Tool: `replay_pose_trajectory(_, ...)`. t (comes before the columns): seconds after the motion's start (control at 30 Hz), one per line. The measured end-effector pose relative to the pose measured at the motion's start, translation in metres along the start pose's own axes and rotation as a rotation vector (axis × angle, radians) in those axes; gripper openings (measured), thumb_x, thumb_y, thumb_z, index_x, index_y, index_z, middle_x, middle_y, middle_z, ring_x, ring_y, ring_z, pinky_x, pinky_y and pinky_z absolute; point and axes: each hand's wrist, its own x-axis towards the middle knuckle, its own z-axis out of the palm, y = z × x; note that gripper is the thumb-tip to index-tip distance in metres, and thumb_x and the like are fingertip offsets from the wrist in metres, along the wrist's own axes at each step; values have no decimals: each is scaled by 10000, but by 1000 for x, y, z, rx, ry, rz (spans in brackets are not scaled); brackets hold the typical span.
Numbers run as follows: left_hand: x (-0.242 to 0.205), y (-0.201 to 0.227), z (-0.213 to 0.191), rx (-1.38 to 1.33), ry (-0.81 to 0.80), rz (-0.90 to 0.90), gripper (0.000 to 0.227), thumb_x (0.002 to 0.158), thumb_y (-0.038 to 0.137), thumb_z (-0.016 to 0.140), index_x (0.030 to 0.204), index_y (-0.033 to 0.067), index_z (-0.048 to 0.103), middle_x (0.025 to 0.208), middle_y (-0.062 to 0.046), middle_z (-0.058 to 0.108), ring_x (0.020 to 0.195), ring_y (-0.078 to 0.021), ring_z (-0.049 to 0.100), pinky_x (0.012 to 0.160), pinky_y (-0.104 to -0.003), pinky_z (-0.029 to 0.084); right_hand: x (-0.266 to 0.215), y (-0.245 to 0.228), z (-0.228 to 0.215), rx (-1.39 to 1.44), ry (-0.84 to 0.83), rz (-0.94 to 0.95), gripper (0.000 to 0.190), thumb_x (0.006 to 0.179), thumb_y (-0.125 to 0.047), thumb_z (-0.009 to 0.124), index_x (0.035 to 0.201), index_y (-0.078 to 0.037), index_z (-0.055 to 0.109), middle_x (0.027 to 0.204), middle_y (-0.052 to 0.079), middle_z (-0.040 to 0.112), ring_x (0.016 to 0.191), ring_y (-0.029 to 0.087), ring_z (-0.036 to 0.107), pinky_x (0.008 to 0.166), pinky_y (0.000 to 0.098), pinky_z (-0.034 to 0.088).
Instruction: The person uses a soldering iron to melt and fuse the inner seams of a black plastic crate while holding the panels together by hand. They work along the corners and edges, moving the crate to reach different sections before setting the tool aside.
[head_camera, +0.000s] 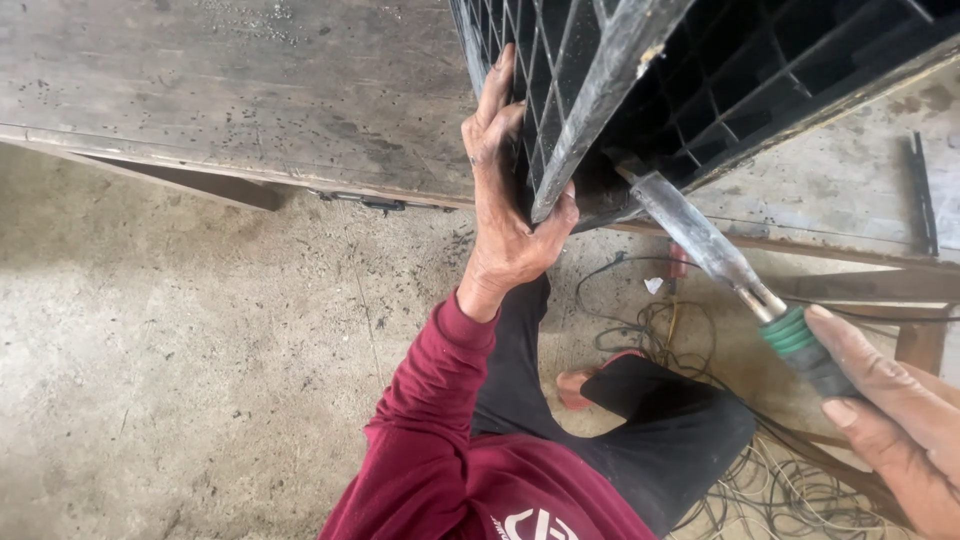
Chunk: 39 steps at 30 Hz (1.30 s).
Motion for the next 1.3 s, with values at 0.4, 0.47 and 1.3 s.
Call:
replay_pose_trajectory(0.4, 0, 1, -1, 38, -11, 2, 923, 846, -13, 639, 1614, 325, 254, 1714, -73, 167, 1539, -234, 227, 1266, -459, 245, 3, -6, -1, -22, 9, 49, 605, 901, -97, 573, 1504, -75, 523, 1290, 177, 701, 1150, 262, 710, 978, 357, 557)
replay_pose_trajectory(0.47, 0, 1, -1, 39, -11, 4, 921, 842, -9, 641, 1611, 324, 257, 1713, -74, 168, 1542, -236, 222, 1273, -464, 234, 4, -7, -1, -23, 16, 9, 608, 898, -90, 572, 1502, -53, 514, 1309, 194, 685, 1194, 283, 682, 1016, 376, 532)
replay_pose_trajectory(1.3, 3, 12, 4, 32, 19, -59, 806, 878, 45, 661, 1569, 233, 293, 1680, -147, 199, 1539, -312, 219, 1259, -492, 237, 4, -15, 12, 67, 94, -117, 664, 850, -40, 582, 1505, -65, 484, 1230, 190, 718, 1091, 280, 703, 923, 363, 544)
